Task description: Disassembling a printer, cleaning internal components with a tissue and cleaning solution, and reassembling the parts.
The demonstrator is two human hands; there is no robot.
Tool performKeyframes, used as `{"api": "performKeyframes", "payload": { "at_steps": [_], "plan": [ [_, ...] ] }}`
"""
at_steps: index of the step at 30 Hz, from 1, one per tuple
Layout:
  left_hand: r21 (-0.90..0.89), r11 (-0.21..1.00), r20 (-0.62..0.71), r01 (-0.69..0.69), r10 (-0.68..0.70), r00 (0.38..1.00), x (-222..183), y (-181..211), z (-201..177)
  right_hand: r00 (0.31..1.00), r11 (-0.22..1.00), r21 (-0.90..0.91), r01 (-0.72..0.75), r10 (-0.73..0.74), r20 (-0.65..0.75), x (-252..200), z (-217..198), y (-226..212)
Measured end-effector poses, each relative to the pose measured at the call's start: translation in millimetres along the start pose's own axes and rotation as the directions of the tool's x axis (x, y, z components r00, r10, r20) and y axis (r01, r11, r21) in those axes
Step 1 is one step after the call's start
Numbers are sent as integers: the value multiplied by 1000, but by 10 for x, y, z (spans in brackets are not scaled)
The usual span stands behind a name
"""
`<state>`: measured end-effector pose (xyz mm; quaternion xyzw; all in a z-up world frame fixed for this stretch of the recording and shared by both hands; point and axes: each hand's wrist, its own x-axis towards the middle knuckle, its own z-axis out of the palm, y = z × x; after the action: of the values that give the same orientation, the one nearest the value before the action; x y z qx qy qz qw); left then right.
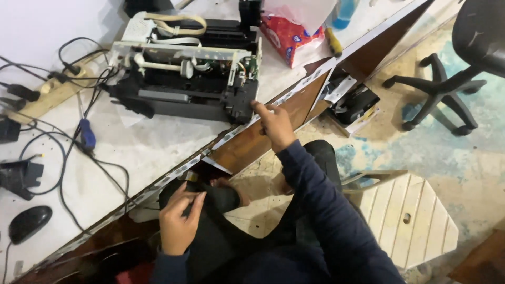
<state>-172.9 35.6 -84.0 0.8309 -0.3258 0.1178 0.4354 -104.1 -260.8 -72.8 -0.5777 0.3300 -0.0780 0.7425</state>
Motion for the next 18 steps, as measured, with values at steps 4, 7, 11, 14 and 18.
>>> {"api": "performKeyframes", "payload": {
  "at_steps": [4,7,11,14,18],
  "plan": [
    [48,995,49,92,-94,994,-62,-125,95,1000,998,-61,-14,15,17,13,-5,-44],
    [72,986,99,153,-160,982,5,-98,192,998,999,-51,-12,15,63,47,-49,-28],
    [85,981,123,175,-184,975,231,47,314,993,992,-104,-66,75,89,55,-106,-70],
    [108,993,23,47,-50,998,564,260,393,995,980,-186,75,-61,81,148,-94,-9],
    [389,918,-44,-75,100,994,931,309,444,978,977,-171,129,-97,183,177,-236,62]
  ]
}}
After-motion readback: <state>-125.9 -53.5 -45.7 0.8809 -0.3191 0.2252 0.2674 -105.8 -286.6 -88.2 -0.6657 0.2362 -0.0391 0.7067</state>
